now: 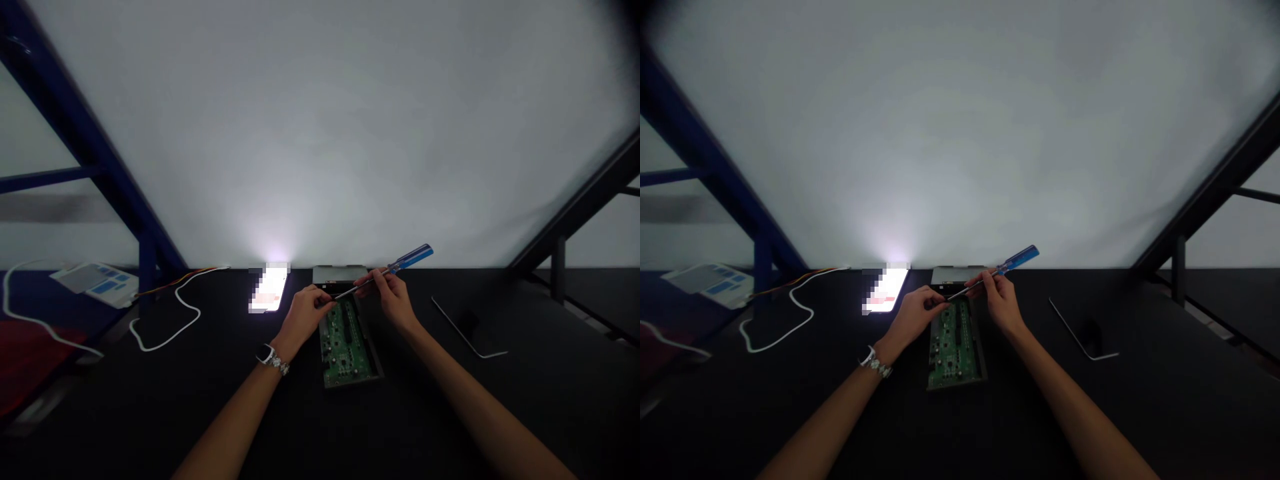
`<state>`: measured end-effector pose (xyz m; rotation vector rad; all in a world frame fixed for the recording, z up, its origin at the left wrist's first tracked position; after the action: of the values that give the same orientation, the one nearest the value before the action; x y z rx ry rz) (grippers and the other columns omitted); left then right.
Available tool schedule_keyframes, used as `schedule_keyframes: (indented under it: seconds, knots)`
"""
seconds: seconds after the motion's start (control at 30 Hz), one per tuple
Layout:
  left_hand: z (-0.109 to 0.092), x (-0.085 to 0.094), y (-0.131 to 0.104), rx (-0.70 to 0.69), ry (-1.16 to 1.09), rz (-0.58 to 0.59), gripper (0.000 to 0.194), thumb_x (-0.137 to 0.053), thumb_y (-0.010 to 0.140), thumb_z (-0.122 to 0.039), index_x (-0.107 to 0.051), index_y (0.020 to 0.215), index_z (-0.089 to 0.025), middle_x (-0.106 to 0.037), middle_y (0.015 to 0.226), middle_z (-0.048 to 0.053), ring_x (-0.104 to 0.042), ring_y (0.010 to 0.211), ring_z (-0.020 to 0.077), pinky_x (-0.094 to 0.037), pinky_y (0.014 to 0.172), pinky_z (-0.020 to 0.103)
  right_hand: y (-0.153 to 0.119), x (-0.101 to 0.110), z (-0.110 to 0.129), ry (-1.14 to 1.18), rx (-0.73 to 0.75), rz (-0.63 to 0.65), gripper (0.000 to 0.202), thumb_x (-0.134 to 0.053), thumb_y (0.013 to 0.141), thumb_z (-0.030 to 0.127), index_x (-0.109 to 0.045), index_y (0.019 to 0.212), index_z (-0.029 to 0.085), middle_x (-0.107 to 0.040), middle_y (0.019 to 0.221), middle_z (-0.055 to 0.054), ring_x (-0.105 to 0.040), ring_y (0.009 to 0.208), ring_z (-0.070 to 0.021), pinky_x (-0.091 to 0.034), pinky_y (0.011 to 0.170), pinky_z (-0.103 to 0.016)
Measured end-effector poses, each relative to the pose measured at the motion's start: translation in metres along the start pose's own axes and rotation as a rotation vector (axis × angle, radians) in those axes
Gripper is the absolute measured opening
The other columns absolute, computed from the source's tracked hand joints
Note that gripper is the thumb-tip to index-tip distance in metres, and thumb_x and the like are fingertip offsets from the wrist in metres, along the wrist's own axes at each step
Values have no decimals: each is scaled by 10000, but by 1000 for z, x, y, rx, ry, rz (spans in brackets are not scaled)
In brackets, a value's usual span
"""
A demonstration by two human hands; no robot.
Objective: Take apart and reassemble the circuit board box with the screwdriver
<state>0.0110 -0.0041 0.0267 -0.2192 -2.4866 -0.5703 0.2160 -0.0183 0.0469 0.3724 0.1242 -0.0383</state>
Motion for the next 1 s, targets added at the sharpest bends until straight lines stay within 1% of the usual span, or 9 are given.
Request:
schedule_keyframes:
  seconds: [0.07, 0.17, 0.4, 0.63, 0.83, 1.0]
  knots:
    - [0, -1, 0, 5, -5, 10, 43, -670, 770, -203, -703, 783, -180, -641, 830, 36, -592, 734, 159, -464, 655, 291, -1, -1, 2, -18, 9, -12, 392, -568, 877, 553, -638, 840, 169, -732, 857, -105, -689, 653, -222, -575, 642, -375]
    - [1, -2, 0, 0, -9, 20, 65, -662, 759, -173, -704, 809, -176, -641, 835, 37, -597, 736, 158, -471, 662, 291, -2, -3, 6, -57, 25, -16, 404, -552, 883, 561, -639, 835, 169, -732, 868, -105, -687, 656, -216, -572, 657, -371]
    - [1, -1, 0, -41, 72, 63, 97, -640, 780, -138, -708, 831, -184, -640, 876, 49, -607, 812, 184, -484, 728, 321, -5, -7, 6, -144, 37, 44, 407, -508, 919, 538, -662, 848, 168, -725, 879, -96, -680, 690, -206, -557, 687, -344]
    - [2, -3, -2, -85, 141, 100, 112, -612, 826, -131, -694, 881, -184, -624, 921, 59, -593, 891, 204, -487, 802, 357, -7, -10, 14, -276, 85, 83, 401, -480, 952, 480, -697, 858, 156, -715, 809, -86, -676, 705, -205, -533, 705, -333]
    - [-2, -1, -3, -139, 133, 132, 134, -565, 853, -117, -668, 914, -180, -615, 958, 63, -582, 933, 204, -484, 848, 369, -5, -12, 17, -246, 78, 70, 360, -520, 931, 481, -661, 853, 160, -725, 845, -85, -675, 671, -198, -534, 666, -325]
    - [-6, -2, -3, -170, 112, 141, 137, -541, 869, -130, -656, 918, -187, -613, 958, 66, -581, 954, 210, -484, 868, 377, -5, -13, 21, -294, 86, 82, 401, -521, 922, 504, -700, 829, 158, -713, 751, -76, -679, 669, -211, -535, 680, -335]
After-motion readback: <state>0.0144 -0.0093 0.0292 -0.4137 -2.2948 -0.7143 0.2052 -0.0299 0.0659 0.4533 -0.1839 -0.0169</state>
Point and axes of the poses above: each hand's wrist, its own y-axis towards the middle knuckle, its own x-axis out of the back of the hand, z = x × y, the point moved 1 cm from there along y, towards the middle knuckle
